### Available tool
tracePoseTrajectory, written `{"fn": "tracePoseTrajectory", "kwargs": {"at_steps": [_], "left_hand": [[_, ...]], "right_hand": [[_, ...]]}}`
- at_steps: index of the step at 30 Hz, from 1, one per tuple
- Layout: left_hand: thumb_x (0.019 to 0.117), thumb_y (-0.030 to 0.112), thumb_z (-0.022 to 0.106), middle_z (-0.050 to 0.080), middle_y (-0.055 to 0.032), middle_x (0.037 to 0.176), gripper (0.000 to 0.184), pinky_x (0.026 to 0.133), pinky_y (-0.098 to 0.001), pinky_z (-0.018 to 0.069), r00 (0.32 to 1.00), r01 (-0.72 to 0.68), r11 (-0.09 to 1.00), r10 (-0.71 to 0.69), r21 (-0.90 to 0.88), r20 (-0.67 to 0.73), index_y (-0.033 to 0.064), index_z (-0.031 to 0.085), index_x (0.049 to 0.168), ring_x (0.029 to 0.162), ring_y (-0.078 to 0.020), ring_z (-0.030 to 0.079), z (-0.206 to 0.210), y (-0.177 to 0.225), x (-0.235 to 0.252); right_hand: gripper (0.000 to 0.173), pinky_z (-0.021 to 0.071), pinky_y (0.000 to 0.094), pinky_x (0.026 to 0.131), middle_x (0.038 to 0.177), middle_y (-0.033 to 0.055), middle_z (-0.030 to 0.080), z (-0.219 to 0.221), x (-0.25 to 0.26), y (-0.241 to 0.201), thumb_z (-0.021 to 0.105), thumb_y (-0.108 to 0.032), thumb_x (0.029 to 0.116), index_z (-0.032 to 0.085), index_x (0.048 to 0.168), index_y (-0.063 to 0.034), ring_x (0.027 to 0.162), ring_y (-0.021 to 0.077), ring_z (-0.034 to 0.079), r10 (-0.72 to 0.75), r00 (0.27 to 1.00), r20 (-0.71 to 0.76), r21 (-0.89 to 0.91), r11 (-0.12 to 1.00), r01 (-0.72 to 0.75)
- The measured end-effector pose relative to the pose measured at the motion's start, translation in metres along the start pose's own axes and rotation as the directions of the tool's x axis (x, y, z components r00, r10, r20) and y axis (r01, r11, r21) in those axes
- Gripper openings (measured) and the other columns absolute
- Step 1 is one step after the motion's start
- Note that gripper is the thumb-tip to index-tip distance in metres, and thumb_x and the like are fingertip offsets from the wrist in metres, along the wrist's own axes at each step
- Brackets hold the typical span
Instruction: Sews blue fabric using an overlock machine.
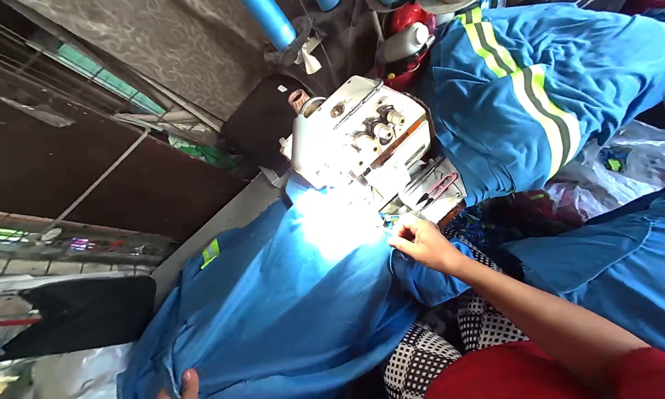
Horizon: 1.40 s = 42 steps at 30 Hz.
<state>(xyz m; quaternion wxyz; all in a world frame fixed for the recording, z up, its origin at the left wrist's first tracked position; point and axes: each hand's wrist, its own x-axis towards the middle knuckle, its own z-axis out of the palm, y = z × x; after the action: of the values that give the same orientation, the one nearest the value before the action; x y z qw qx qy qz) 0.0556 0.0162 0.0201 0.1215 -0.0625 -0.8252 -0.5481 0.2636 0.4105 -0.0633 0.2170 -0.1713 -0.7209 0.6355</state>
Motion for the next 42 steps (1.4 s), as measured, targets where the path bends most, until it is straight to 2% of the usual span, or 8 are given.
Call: {"fn": "tracePoseTrajectory", "kwargs": {"at_steps": [13,19,22,24,28,31,36,42], "left_hand": [[0.1056,0.011,0.048,0.058,-0.0108,0.124,0.035,0.097,-0.0275,0.0511,0.994,-0.111,0.993,0.111,-0.031,0.008,-0.0074,0.048,0.135,0.109,-0.0063,0.060,0.015,0.053,0.083],[0.1035,0.021,0.055,0.044,-0.0419,0.144,0.056,0.116,-0.0602,0.0303,0.922,-0.373,0.773,0.369,0.513,0.115,-0.0175,0.044,0.142,0.138,-0.0546,0.041,0.037,0.043,0.078],[0.1009,0.011,0.057,0.060,-0.0282,0.130,0.043,0.097,-0.0385,0.0514,0.813,-0.578,0.797,0.544,0.175,0.207,-0.0171,0.049,0.132,0.118,-0.0288,0.061,0.065,0.045,-0.024],[0.1050,0.012,0.052,0.071,0.0024,0.110,0.019,0.081,-0.0241,0.0599,0.766,-0.294,0.941,0.335,-0.164,0.549,0.0063,0.061,0.121,0.095,-0.0042,0.070,0.098,0.029,-0.110],[0.1058,0.036,0.040,0.060,-0.0188,0.134,0.063,0.093,-0.0418,0.0572,0.274,0.675,0.738,-0.264,0.011,0.925,-0.0068,0.027,0.150,0.111,-0.0270,0.068,0.170,-0.046,-0.204],[0.1084,0.024,0.040,0.063,-0.0141,0.133,0.041,0.097,-0.0407,0.0562,0.388,0.873,0.460,-0.454,-0.162,0.802,-0.0028,0.047,0.139,0.115,-0.0240,0.067,0.186,-0.072,-0.200],[0.0755,0.040,0.086,0.077,0.0061,0.092,0.024,0.085,-0.0325,0.0605,0.604,0.663,0.668,-0.210,-0.338,0.769,0.0299,0.077,0.095,0.088,-0.0075,0.073,0.103,-0.037,-0.170],[0.0973,0.029,0.066,0.078,0.0052,0.096,0.008,0.084,-0.0325,0.0619,0.858,0.487,0.607,-0.199,-0.629,0.472,0.0266,0.073,0.099,0.093,-0.0068,0.074,0.074,-0.011,-0.147]], "right_hand": [[0.017,0.0497,0.0384,0.074,0.083,0.0097,0.063,0.002,0.054,-0.038,0.062,-0.014,0.0976,0.069,0.095,0.0014,0.077,0.0176,0.059,0.059,0.997,-0.038,-0.157,0.985,-0.065],[0.020,0.0436,0.0309,0.068,0.075,0.0027,0.054,-0.016,0.049,-0.022,0.061,-0.017,0.0997,0.064,0.089,-0.0007,0.069,0.0095,0.049,0.006,0.988,0.156,-0.070,0.998,0.004],[0.023,0.0449,0.0189,0.064,0.070,-0.0082,0.055,-0.039,0.042,-0.004,0.061,-0.018,0.1019,0.063,0.082,-0.0075,0.065,-0.0027,0.052,-0.041,0.901,0.432,0.124,0.992,-0.014],[0.016,0.0525,0.0182,0.066,0.074,-0.0106,0.064,-0.050,0.032,0.005,0.059,-0.016,0.1008,0.066,0.088,-0.0112,0.067,-0.0038,0.060,0.006,0.832,0.554,0.216,0.965,-0.151],[0.010,0.0577,0.0225,0.077,0.087,-0.0092,0.070,-0.064,0.008,0.016,0.065,-0.015,0.0948,0.063,0.104,-0.0113,0.079,-0.0007,0.067,0.190,0.724,0.663,0.128,0.924,-0.360],[0.020,0.0576,0.0266,0.083,0.091,-0.0039,0.070,-0.075,-0.014,0.030,0.065,-0.015,0.0913,0.063,0.107,-0.0040,0.084,0.0018,0.067,0.237,0.641,0.730,-0.003,0.939,-0.344],[0.032,0.0537,0.0437,0.075,0.082,0.0106,0.067,-0.149,-0.059,0.034,0.073,-0.026,0.0917,0.067,0.095,0.0054,0.076,0.0179,0.065,0.493,0.615,0.616,-0.445,0.861,-0.246],[0.040,0.0466,0.0625,0.085,0.090,0.0280,0.066,-0.229,-0.095,0.028,0.076,-0.031,0.0940,0.070,0.093,0.0093,0.091,0.0429,0.064,0.721,0.650,0.241,-0.806,0.522,-0.280]]}}
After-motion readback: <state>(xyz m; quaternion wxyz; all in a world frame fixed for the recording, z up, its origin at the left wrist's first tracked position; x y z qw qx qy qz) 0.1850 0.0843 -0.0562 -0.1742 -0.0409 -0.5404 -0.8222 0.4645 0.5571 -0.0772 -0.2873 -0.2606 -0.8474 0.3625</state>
